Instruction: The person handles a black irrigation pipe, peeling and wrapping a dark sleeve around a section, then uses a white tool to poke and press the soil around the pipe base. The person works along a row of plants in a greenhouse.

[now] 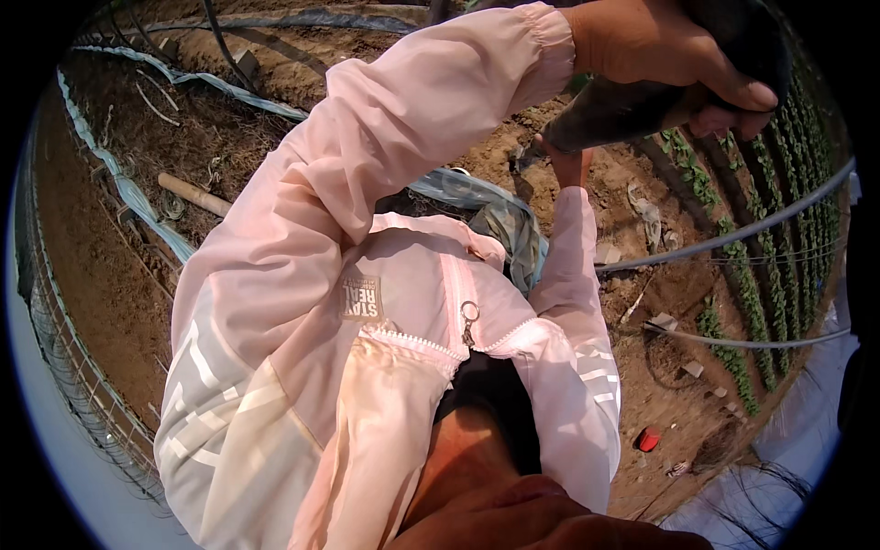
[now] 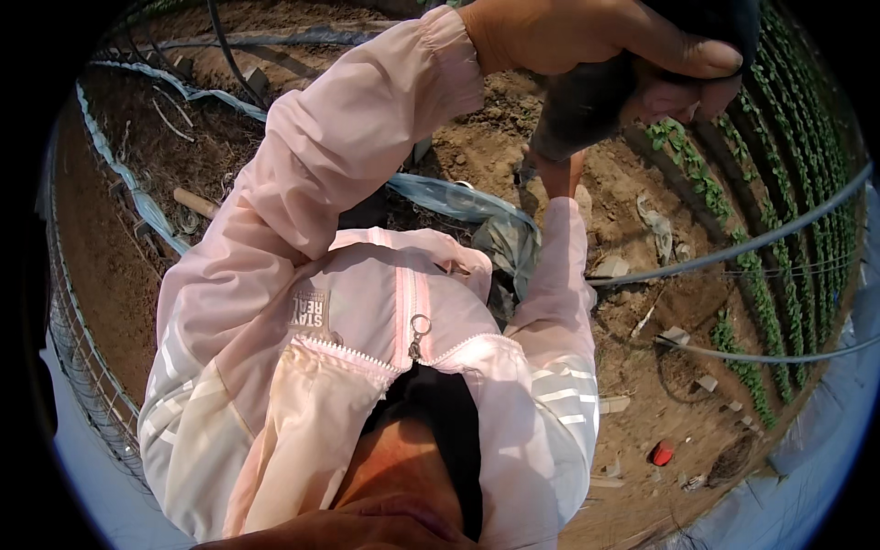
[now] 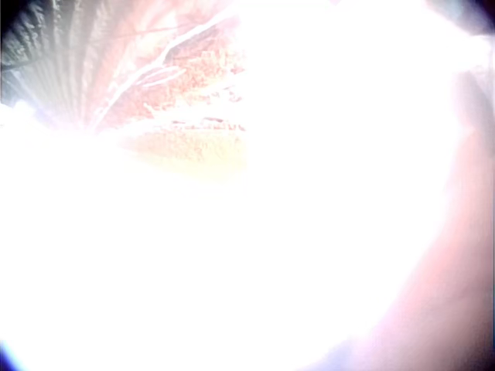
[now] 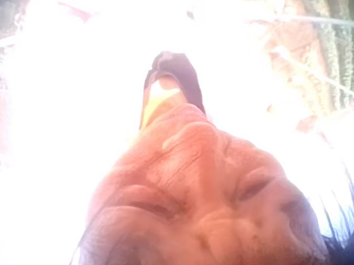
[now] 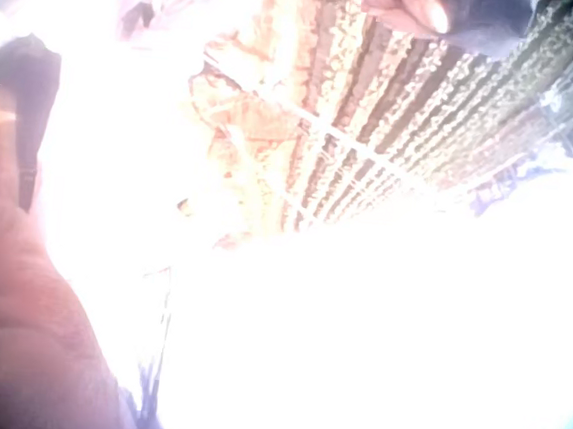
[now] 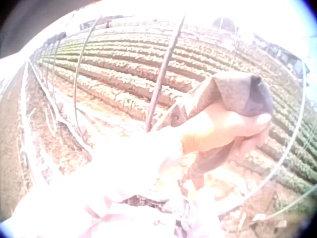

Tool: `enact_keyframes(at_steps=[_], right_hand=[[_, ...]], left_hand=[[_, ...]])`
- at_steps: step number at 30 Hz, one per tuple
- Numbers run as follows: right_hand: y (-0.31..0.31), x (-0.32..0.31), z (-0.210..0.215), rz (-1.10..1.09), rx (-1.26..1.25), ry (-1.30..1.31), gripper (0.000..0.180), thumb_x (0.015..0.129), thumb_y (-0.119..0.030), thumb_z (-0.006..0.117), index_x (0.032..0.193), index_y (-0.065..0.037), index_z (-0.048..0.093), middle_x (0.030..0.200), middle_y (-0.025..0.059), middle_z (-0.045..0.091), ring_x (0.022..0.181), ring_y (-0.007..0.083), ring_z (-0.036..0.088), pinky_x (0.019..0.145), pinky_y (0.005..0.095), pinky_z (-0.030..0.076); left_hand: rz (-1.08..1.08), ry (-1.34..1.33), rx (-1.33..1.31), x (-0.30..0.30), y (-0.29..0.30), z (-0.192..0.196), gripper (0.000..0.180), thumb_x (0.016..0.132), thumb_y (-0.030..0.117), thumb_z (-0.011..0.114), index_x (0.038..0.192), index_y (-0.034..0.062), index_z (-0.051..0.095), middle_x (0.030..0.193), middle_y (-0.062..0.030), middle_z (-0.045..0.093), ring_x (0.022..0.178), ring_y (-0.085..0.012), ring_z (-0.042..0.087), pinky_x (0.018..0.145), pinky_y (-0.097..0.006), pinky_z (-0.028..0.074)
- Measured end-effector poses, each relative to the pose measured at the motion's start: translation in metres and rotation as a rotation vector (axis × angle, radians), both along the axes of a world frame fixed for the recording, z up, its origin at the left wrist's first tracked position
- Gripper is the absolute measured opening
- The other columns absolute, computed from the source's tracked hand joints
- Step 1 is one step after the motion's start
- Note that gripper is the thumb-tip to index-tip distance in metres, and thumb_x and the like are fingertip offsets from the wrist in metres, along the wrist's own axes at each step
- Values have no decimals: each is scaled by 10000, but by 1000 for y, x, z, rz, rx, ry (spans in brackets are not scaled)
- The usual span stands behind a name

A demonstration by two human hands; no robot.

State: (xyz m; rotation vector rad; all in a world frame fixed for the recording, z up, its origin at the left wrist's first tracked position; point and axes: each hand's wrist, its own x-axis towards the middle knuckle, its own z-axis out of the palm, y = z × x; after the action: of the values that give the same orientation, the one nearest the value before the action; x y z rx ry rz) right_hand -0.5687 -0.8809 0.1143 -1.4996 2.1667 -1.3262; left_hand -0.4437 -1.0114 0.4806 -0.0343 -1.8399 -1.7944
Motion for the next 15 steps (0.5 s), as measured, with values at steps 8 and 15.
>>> enact_keyframes(at_steps=[8, 15], right_hand=[[-10, -26, -30, -171, -290, -255, 340, 747, -168, 883, 971, 24, 714, 936, 101, 742, 821, 214, 697, 791, 349, 545], [-2, -11, 3, -78, -26, -68, 511, 721, -210, 910, 1077, 58, 659, 1095, 119, 718, 1009, 266, 677, 886, 400, 521]], left_hand=[[37, 49, -48, -16, 5, -4, 298, 1026, 331, 574, 957, 59, 673, 760, -37, 686, 790, -132, 673, 766, -316, 525], [79, 61, -98, -18, 3, -10, 323, 1022, 354, 585, 976, 48, 678, 765, -43, 696, 773, -127, 683, 740, -308, 533]])
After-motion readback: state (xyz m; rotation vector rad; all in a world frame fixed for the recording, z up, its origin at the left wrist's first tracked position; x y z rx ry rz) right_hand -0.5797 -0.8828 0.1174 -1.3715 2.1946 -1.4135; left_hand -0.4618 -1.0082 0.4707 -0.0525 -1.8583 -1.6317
